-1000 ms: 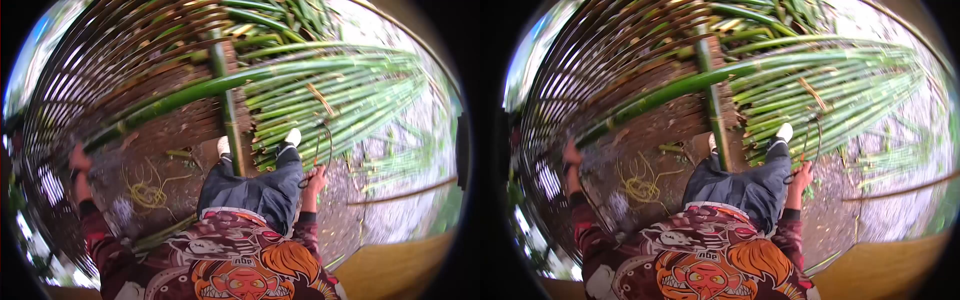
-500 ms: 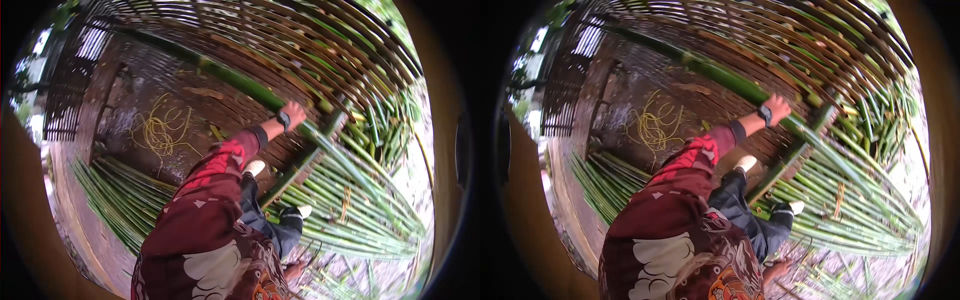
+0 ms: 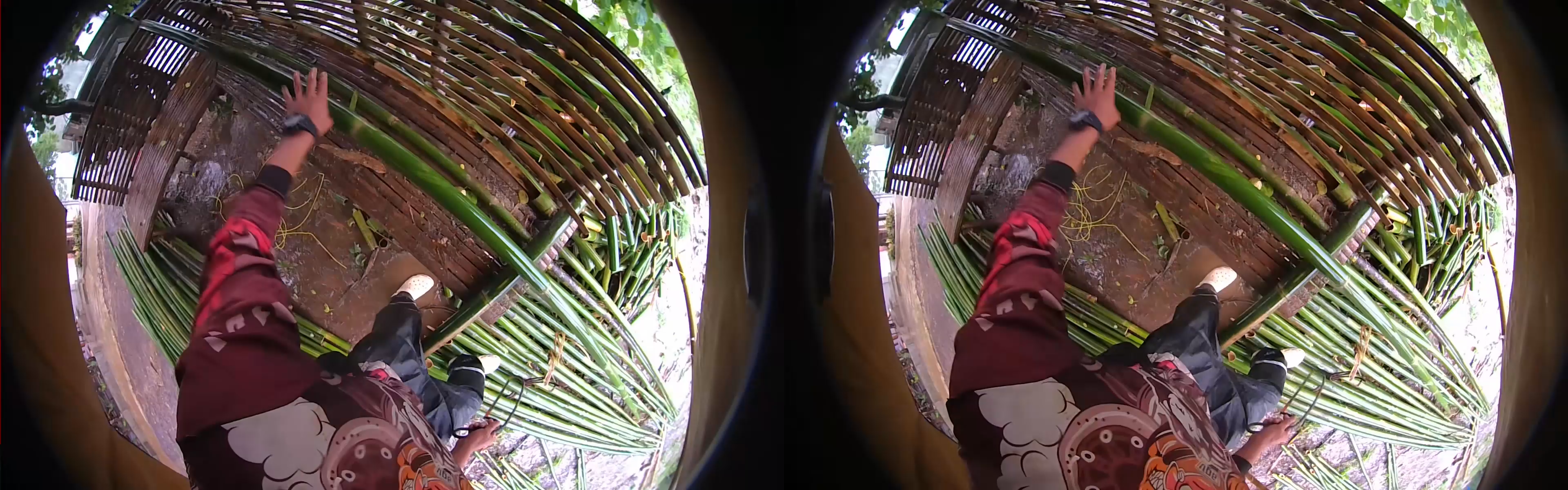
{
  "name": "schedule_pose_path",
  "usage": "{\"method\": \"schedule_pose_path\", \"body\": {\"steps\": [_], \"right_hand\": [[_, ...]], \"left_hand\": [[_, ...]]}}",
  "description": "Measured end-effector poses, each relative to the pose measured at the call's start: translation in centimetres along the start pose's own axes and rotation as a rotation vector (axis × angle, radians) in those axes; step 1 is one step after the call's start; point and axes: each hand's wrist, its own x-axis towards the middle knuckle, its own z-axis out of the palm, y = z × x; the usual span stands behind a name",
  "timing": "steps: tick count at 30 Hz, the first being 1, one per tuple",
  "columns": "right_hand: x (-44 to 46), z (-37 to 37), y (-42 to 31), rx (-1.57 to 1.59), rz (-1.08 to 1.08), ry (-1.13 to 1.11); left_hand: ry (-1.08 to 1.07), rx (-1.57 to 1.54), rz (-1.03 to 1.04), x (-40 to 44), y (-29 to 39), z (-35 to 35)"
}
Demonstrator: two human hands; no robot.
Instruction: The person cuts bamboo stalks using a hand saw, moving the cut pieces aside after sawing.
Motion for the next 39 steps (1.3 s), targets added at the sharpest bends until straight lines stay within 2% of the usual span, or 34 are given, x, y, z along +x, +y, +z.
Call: {"method": "schedule_pose_path", "body": {"steps": [1,3,5,6,8,11,12,13,15,16,17,19,20,21,23,25,27,28,30,31,32,33,34,36,37,39], "right_hand": [[0.6,0.3,0.8,0.084,0.025,-0.074],[0.8,1.6,0.8,0.057,0.042,-0.100],[0.3,2.7,0.2,-0.023,-0.002,-0.116],[-0.1,3.6,0.1,-0.020,0.017,-0.112],[-0.4,2.9,-0.8,-0.040,0.025,-0.110],[-0.9,3.7,-1.1,-0.375,-0.148,-0.075],[-1.4,3.6,-1.4,-0.212,-0.045,-0.171],[-1.5,3.3,-1.0,-0.157,-0.029,-0.200],[-0.8,2.1,-0.7,-0.207,-0.073,-0.220],[-0.5,2.0,-1.4,-0.274,-0.031,-0.145],[-1.0,1.5,-2.0,-0.245,-0.074,-0.168],[-0.7,0.4,-2.2,-0.219,-0.065,-0.058],[-1.0,-0.4,-3.1,-0.313,-0.138,-0.041],[-1.3,-1.2,-3.7,-0.241,-0.154,-0.053],[-0.3,-3.3,-3.8,-0.070,-0.077,-0.076],[1.6,-2.8,-5.0,-0.062,-0.035,-0.104],[5.3,-0.5,-5.6,-0.008,0.067,-0.082],[6.6,1.8,-6.9,0.055,0.091,-0.076],[7.0,6.3,-10.8,0.111,0.174,-0.145],[10.0,7.5,-10.7,0.126,0.234,-0.228],[11.4,9.5,-10.8,0.134,0.299,-0.182],[13.1,11.2,-11.2,0.144,0.357,-0.131],[18.2,12.1,-8.6,0.192,0.290,0.032],[18.3,13.3,-9.2,0.118,0.214,-0.034],[18.3,14.6,-9.7,0.203,0.271,0.016],[17.2,14.8,-11.2,0.011,0.357,-0.067]], "left_hand": [[0.072,-0.200,-0.146,-1.1,2.0,2.0],[0.006,-0.809,-0.669,-3.9,7.2,2.6],[0.000,-0.907,-0.890,-6.3,13.2,2.9],[-0.010,-0.909,-0.892,-6.4,14.0,3.8],[0.003,-0.813,-1.041,-7.6,14.9,6.5],[0.099,-0.984,-0.978,-9.7,12.8,13.4],[0.076,-0.969,-0.968,-9.1,12.8,13.1],[0.071,-0.965,-0.963,-7.7,12.7,11.4],[-0.207,-0.922,-1.040,-7.5,13.4,7.8],[0.087,-0.952,-1.001,-7.1,14.3,17.3],[0.091,-0.969,-0.991,-5.6,15.1,17.6],[0.006,-1.000,-1.034,-5.0,15.7,17.0],[-0.100,-0.892,-1.102,-4.3,16.6,16.7],[-0.093,-0.898,-1.096,-4.3,17.4,16.4],[-0.142,-1.005,-1.178,-6.5,19.0,16.5],[-0.079,-1.089,-1.153,-8.6,19.0,17.4],[-0.248,-0.984,-1.134,-9.4,18.6,19.6],[-0.148,-0.949,-1.114,-9.2,19.0,21.3],[-0.203,-0.927,-1.096,-8.4,18.9,17.9],[-0.250,-0.910,-1.063,-8.4,18.3,16.5],[-0.215,-1.119,-1.048,-8.0,17.7,16.1],[-0.199,-1.130,-1.044,-7.2,18.1,16.6],[-0.150,-1.110,-1.043,-6.9,18.6,18.0],[-0.105,-1.074,-1.038,-7.2,18.8,19.4],[-0.112,-1.065,-1.017,-7.0,19.0,19.5],[-0.111,-1.049,-0.998,-6.3,18.7,19.2]]}}
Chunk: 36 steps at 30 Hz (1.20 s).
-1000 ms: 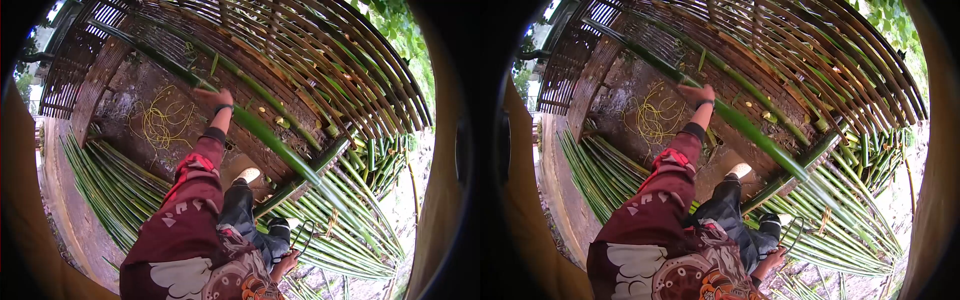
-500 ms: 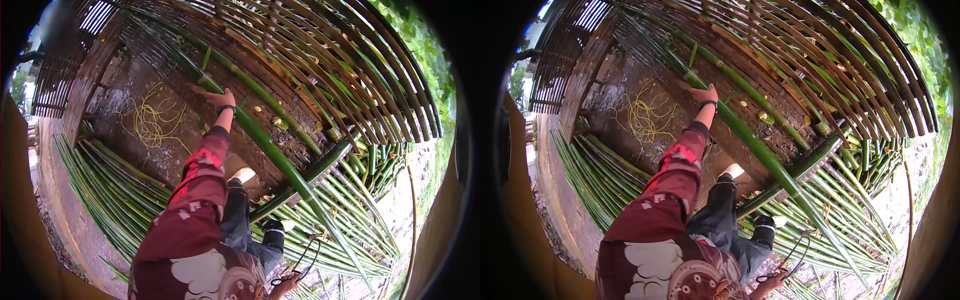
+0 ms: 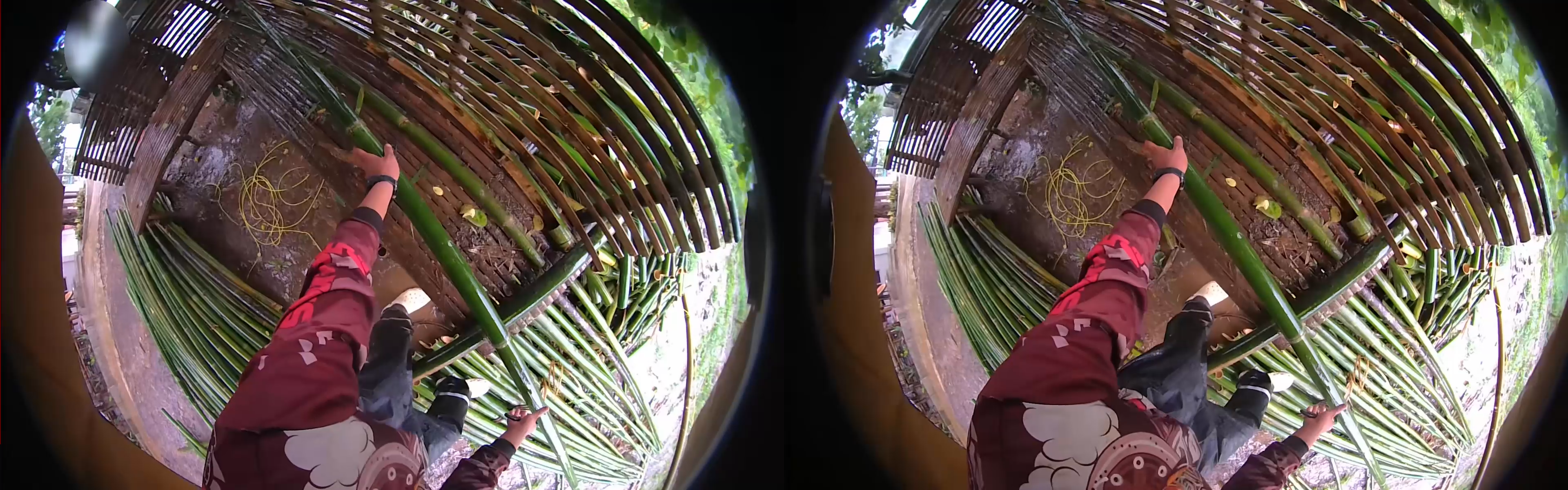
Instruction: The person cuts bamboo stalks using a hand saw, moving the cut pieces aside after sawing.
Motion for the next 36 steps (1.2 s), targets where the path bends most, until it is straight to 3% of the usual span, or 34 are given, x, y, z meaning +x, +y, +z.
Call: {"method": "schedule_pose_path", "body": {"steps": [3,6,7,10,12,14,16,18,19,22,24,27,28,29,31,34,36], "right_hand": [[6.9,-2.4,2.8,-0.277,-0.272,0.048],[10.3,-5.3,4.5,-1.321,-0.827,-0.051],[14.8,-5.6,5.6,-1.051,-0.670,-0.082],[11.6,-2.2,3.7,-0.451,-0.251,-0.167],[9.2,-0.7,2.1,0.281,0.100,-0.318],[13.5,-1.9,4.5,-0.406,-0.413,-0.276],[12.7,-1.2,4.9,-0.986,-0.922,-0.012],[16.1,-1.4,4.7,-0.623,-0.614,-0.121],[17.9,-2.5,4.6,-0.473,-0.596,-0.245],[17.9,-1.0,3.9,-0.190,-0.532,-0.226],[15.1,1.3,1.7,0.269,-0.062,-0.143],[13.2,4.2,3.3,-0.044,-0.422,-0.198],[12.3,7.3,2.5,0.288,-0.113,-0.209],[9.0,9.6,2.2,0.378,-0.111,-0.176],[12.2,10.0,4.5,0.062,-0.382,-0.265],[12.3,12.5,4.6,-0.179,-0.544,-0.338],[10.1,15.6,4.2,0.267,-0.320,-0.215]], "left_hand": [[-0.035,-0.076,-0.004,-1.1,0.8,-1.0],[-0.038,-0.133,-0.017,-0.1,-1.2,-2.1],[-0.034,-0.127,-0.023,-0.4,-0.8,-3.1],[-0.006,-0.057,-0.028,-0.5,-0.9,-4.2],[0.117,-0.079,0.063,0.1,-2.8,-3.7],[0.034,-0.160,-0.004,-0.8,-1.7,-5.3],[0.082,-0.103,0.005,-0.2,-3.3,-4.9],[0.076,-0.069,-0.038,0.1,-4.3,-5.0],[0.072,-0.085,-0.036,0.2,-5.0,-4.8],[0.050,-0.062,-0.056,0.9,-5.7,-4.8],[0.035,-0.033,-0.091,2.1,-6.5,-4.6],[0.034,-0.088,-0.020,7.0,-5.5,-3.4],[0.038,-0.091,-0.020,9.8,-4.7,-3.0],[0.077,-0.048,0.013,12.8,-4.2,-2.5],[0.106,-0.004,0.048,14.7,-2.2,-2.8],[-0.021,-0.019,-0.104,16.1,2.8,-4.4],[-0.024,-0.080,-0.102,17.9,3.3,-3.7]]}}
